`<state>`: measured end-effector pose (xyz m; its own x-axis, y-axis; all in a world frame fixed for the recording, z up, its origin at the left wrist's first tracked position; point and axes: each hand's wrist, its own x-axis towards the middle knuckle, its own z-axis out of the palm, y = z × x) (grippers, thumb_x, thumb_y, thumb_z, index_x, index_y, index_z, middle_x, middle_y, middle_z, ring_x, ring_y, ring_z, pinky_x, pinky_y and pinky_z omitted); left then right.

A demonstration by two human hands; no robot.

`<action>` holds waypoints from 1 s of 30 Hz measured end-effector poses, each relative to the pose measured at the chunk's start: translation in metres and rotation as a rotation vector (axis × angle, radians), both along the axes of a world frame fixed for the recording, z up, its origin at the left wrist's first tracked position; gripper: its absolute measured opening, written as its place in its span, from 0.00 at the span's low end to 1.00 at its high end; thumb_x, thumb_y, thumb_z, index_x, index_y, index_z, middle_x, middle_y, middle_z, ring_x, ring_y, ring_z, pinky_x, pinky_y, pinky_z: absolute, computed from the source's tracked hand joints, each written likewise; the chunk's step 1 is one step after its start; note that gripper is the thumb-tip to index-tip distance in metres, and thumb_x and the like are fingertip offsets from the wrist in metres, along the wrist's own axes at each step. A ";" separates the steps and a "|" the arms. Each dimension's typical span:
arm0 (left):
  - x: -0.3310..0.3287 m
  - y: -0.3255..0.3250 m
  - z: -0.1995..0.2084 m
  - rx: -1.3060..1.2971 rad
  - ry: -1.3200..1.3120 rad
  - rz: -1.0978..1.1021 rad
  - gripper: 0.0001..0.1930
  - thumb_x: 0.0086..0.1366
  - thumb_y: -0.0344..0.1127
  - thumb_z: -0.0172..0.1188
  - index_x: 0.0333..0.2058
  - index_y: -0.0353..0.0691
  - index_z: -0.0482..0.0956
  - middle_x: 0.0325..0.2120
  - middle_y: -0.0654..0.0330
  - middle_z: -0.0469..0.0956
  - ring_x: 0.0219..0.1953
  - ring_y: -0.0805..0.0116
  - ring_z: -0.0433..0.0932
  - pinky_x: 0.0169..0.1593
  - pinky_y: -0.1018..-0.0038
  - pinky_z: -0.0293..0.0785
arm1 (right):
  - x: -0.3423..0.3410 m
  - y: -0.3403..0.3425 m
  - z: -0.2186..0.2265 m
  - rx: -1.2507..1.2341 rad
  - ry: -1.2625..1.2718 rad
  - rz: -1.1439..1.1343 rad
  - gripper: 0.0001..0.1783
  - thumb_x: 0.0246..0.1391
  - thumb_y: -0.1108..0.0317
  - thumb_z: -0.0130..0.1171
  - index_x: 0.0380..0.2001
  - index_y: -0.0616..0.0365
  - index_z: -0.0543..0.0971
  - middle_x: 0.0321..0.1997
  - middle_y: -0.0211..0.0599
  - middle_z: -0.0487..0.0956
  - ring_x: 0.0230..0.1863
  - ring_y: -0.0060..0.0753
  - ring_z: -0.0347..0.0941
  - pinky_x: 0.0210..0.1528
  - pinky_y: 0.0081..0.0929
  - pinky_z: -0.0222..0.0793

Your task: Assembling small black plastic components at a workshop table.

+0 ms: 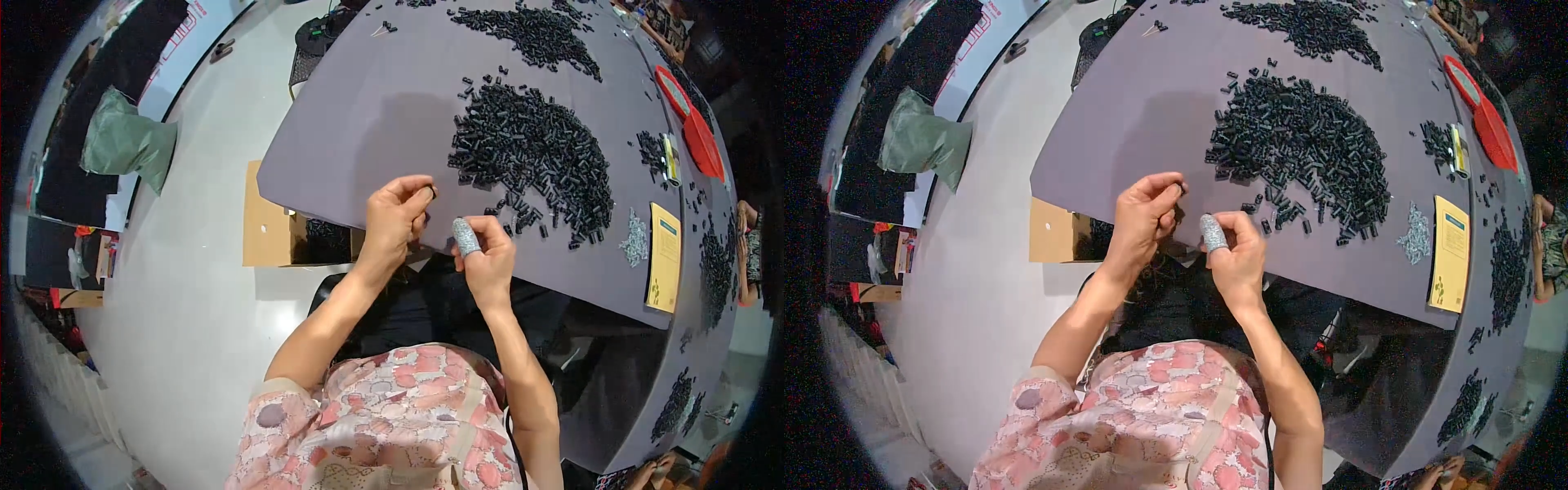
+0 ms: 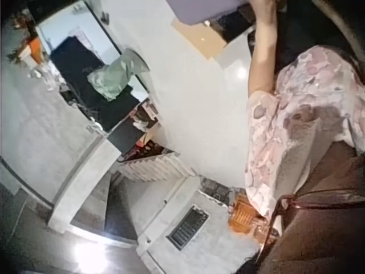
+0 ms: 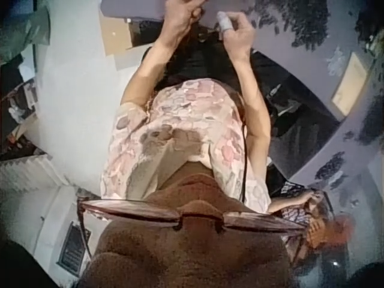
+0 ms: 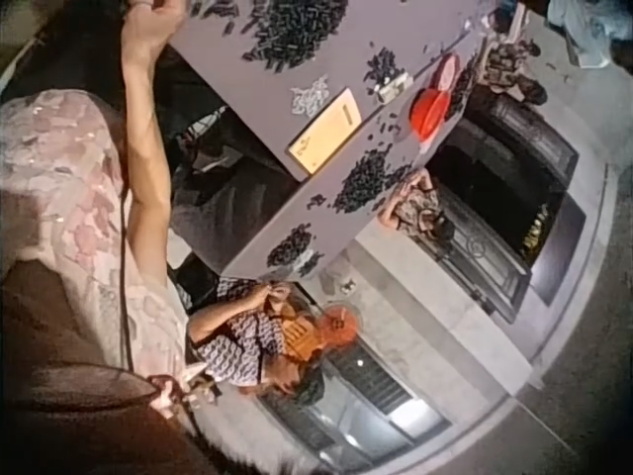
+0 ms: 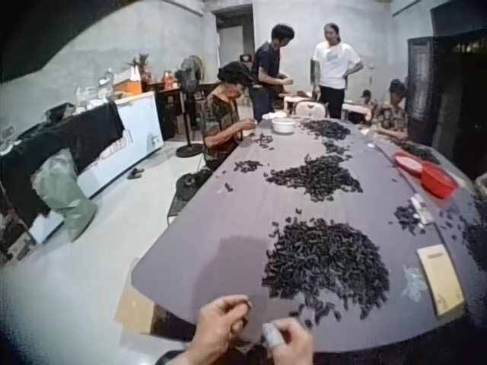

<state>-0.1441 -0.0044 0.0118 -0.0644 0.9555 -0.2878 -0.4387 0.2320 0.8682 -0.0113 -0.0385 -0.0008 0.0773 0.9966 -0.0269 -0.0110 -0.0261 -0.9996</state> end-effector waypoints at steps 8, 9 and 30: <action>-0.007 0.027 -0.020 0.502 0.795 0.056 0.07 0.55 0.24 0.54 0.33 0.33 0.78 0.21 0.65 0.74 0.21 0.80 0.69 0.25 0.82 0.66 | 0.001 0.000 -0.012 0.104 -0.137 -0.001 0.01 0.51 0.77 0.53 0.27 0.62 0.72 0.19 0.27 0.71 0.16 0.13 0.64 0.16 0.13 0.59; -0.008 0.025 -0.018 0.505 0.796 0.051 0.07 0.55 0.24 0.54 0.33 0.33 0.78 0.21 0.65 0.74 0.21 0.80 0.69 0.25 0.82 0.66 | 0.002 0.001 -0.014 0.115 -0.152 -0.001 0.01 0.51 0.77 0.53 0.27 0.62 0.72 0.19 0.27 0.71 0.16 0.13 0.64 0.16 0.13 0.59; -0.040 0.021 -0.016 0.087 0.112 0.058 0.08 0.59 0.29 0.56 0.37 0.34 0.74 0.22 0.67 0.73 0.14 0.86 0.63 0.15 0.89 0.56 | -0.007 0.030 0.012 0.420 -0.975 0.059 0.12 0.39 0.77 0.57 0.30 0.59 0.69 0.31 0.42 0.67 0.29 0.48 0.71 0.27 0.40 0.67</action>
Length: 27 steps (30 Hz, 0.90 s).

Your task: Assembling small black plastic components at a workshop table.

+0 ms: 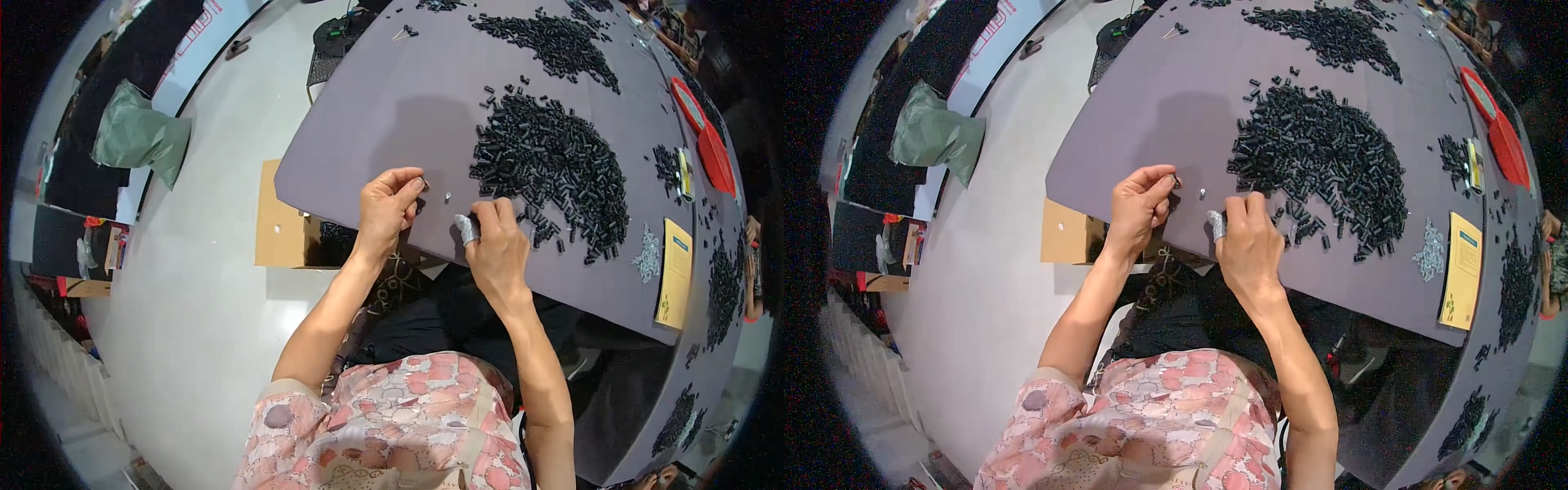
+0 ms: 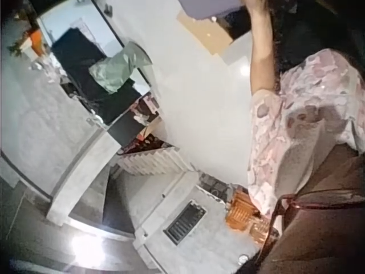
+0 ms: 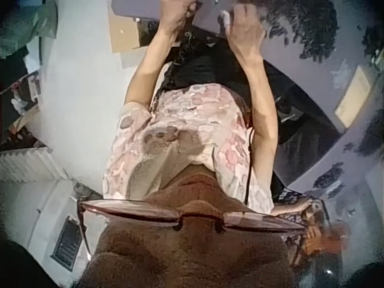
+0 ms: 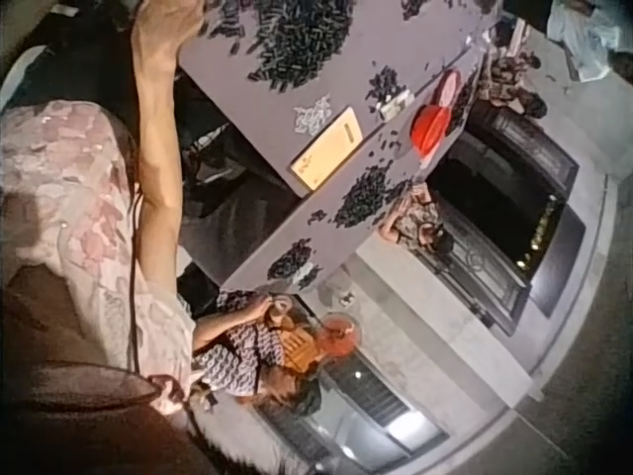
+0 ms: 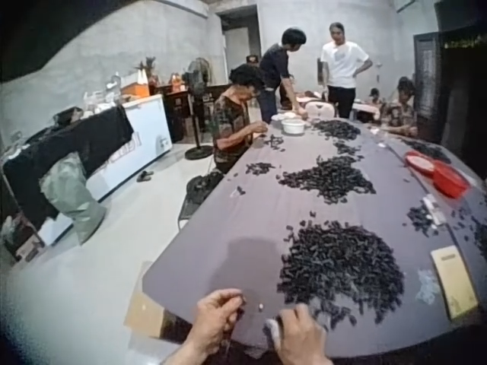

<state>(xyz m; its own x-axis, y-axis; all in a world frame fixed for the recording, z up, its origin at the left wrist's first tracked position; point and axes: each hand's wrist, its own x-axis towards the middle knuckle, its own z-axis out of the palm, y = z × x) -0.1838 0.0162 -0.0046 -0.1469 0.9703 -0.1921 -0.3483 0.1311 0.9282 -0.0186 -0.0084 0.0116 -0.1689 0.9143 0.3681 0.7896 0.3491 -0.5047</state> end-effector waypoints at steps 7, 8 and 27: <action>0.003 0.005 0.005 0.024 0.401 -0.048 0.06 0.55 0.27 0.56 0.28 0.29 0.76 0.16 0.62 0.74 0.14 0.78 0.67 0.19 0.80 0.63 | -0.009 0.005 -0.004 0.051 0.043 0.081 0.13 0.38 0.78 0.56 0.32 0.59 0.70 0.32 0.40 0.68 0.33 0.45 0.70 0.30 0.38 0.67; 0.006 0.006 0.010 0.099 0.563 -0.050 0.06 0.54 0.28 0.56 0.28 0.29 0.76 0.16 0.60 0.74 0.15 0.77 0.68 0.20 0.79 0.64 | -0.010 0.005 -0.007 0.041 0.058 0.075 0.13 0.38 0.79 0.56 0.32 0.58 0.71 0.32 0.40 0.68 0.34 0.45 0.70 0.30 0.37 0.67; -0.151 -0.028 -0.037 -0.206 0.009 0.750 0.14 0.62 0.28 0.37 0.44 0.40 0.67 0.22 0.67 0.64 0.14 0.82 0.56 0.12 0.84 0.47 | -0.005 0.005 -0.014 0.147 0.101 0.107 0.14 0.35 0.82 0.54 0.31 0.59 0.73 0.34 0.40 0.70 0.35 0.45 0.70 0.32 0.34 0.68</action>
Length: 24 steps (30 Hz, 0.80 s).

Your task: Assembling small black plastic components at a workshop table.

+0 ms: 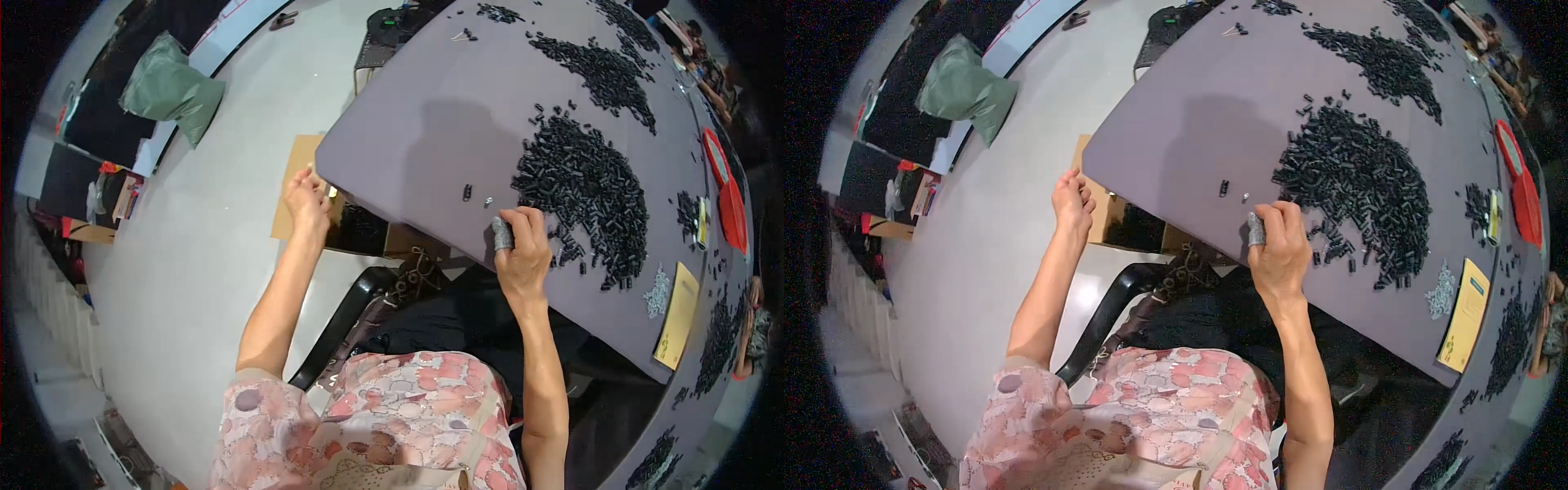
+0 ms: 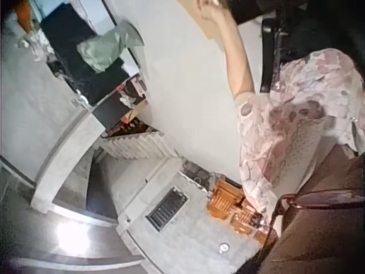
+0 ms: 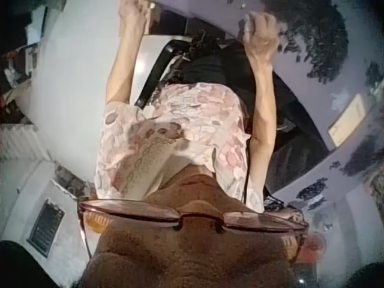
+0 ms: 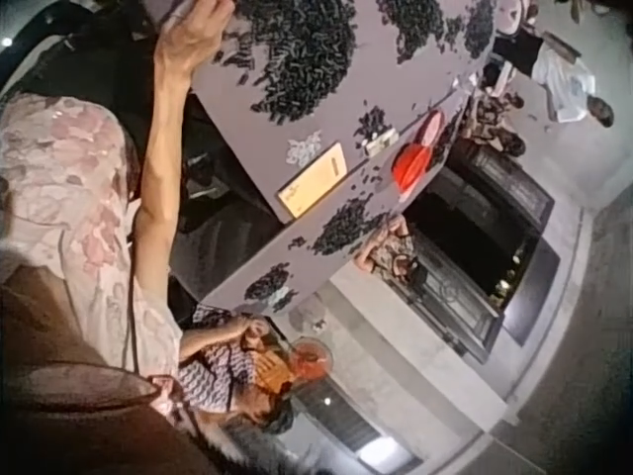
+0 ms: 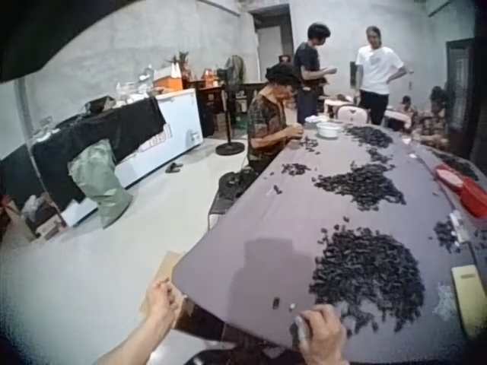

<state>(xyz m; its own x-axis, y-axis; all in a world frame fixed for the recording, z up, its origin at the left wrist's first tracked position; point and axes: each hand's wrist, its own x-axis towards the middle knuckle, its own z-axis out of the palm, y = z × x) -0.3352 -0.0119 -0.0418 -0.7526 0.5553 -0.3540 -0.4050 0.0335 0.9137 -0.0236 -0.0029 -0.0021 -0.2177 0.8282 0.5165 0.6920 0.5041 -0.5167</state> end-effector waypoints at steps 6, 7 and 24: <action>-0.019 -0.006 -0.110 -0.121 0.033 -0.109 0.11 0.60 0.25 0.44 0.41 0.37 0.70 0.28 0.59 0.72 0.20 0.76 0.67 0.19 0.80 0.61 | 0.000 0.010 0.004 -0.003 -0.015 0.021 0.19 0.31 0.85 0.50 0.32 0.60 0.73 0.34 0.40 0.70 0.37 0.45 0.69 0.35 0.36 0.67; -0.025 -0.005 -0.130 -0.120 0.031 -0.110 0.11 0.60 0.25 0.44 0.41 0.37 0.70 0.28 0.59 0.72 0.20 0.76 0.67 0.19 0.80 0.61 | -0.002 0.013 0.006 0.002 -0.039 0.025 0.20 0.31 0.86 0.50 0.33 0.60 0.73 0.34 0.40 0.70 0.37 0.45 0.69 0.35 0.36 0.67; 0.090 -0.049 0.072 -0.055 0.325 -1.253 0.07 0.60 0.33 0.54 0.28 0.35 0.75 0.17 0.68 0.71 0.17 0.83 0.65 0.20 0.87 0.60 | -0.001 -0.004 0.025 -0.619 0.511 0.110 0.09 0.47 0.80 0.50 0.34 0.62 0.73 0.28 0.27 0.74 0.32 0.17 0.67 0.37 0.14 0.61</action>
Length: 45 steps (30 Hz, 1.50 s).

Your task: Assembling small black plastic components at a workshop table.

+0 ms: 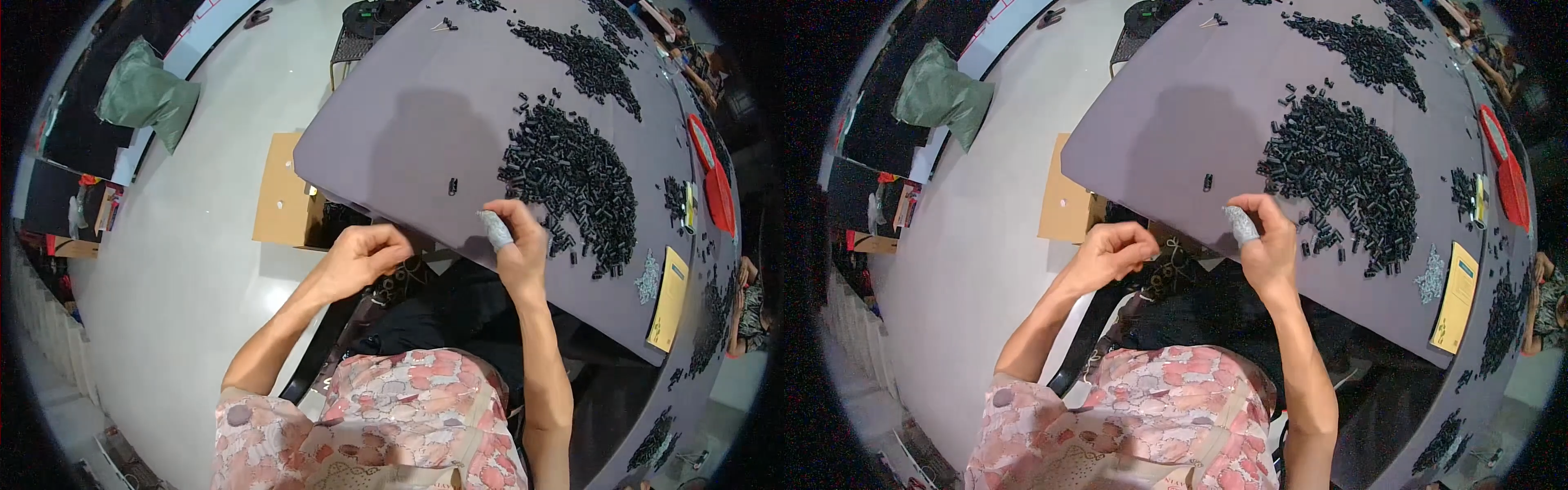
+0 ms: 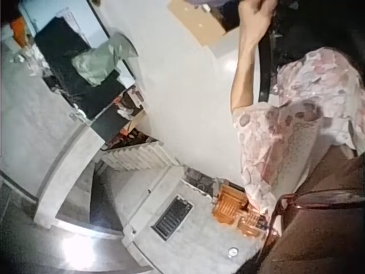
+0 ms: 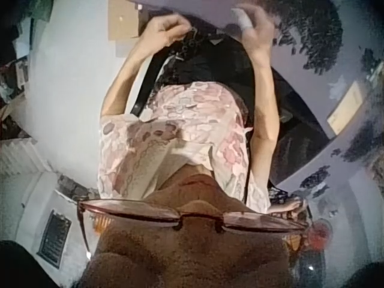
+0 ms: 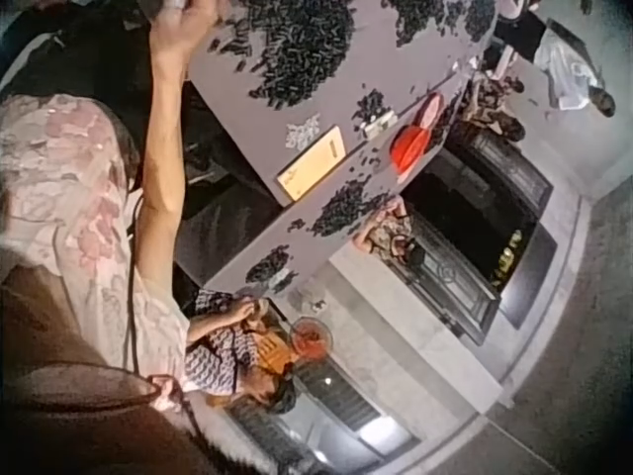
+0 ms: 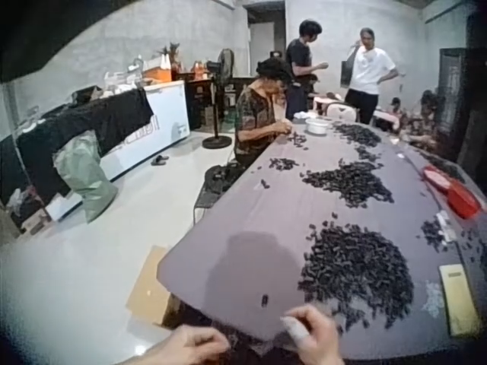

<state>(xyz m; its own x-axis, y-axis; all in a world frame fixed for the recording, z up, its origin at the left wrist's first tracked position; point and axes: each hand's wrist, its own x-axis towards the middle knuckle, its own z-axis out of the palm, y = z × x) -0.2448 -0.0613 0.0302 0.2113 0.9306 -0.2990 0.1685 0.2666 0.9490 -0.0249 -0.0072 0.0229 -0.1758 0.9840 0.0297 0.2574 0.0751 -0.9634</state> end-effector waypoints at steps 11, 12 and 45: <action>0.096 0.010 0.024 0.353 -0.275 0.147 0.07 0.59 0.26 0.55 0.37 0.33 0.74 0.24 0.64 0.76 0.22 0.83 0.69 0.25 0.86 0.67 | 0.026 -0.030 0.007 -0.064 0.632 0.111 0.07 0.51 0.80 0.50 0.34 0.61 0.73 0.35 0.26 0.72 0.36 0.16 0.67 0.40 0.15 0.64; 0.100 0.010 0.024 0.374 -0.236 0.139 0.06 0.59 0.26 0.55 0.36 0.33 0.75 0.24 0.64 0.76 0.22 0.83 0.70 0.25 0.85 0.68 | 0.031 -0.031 0.006 -0.061 0.632 0.099 0.07 0.51 0.80 0.50 0.34 0.61 0.73 0.35 0.26 0.72 0.36 0.16 0.67 0.40 0.15 0.64; 0.126 0.005 0.017 0.339 -0.213 0.107 0.04 0.60 0.28 0.53 0.32 0.33 0.74 0.20 0.66 0.73 0.19 0.84 0.67 0.22 0.87 0.65 | 0.055 -0.041 0.006 0.230 0.315 0.072 0.05 0.49 0.79 0.49 0.31 0.62 0.68 0.29 0.31 0.68 0.28 0.19 0.64 0.29 0.15 0.60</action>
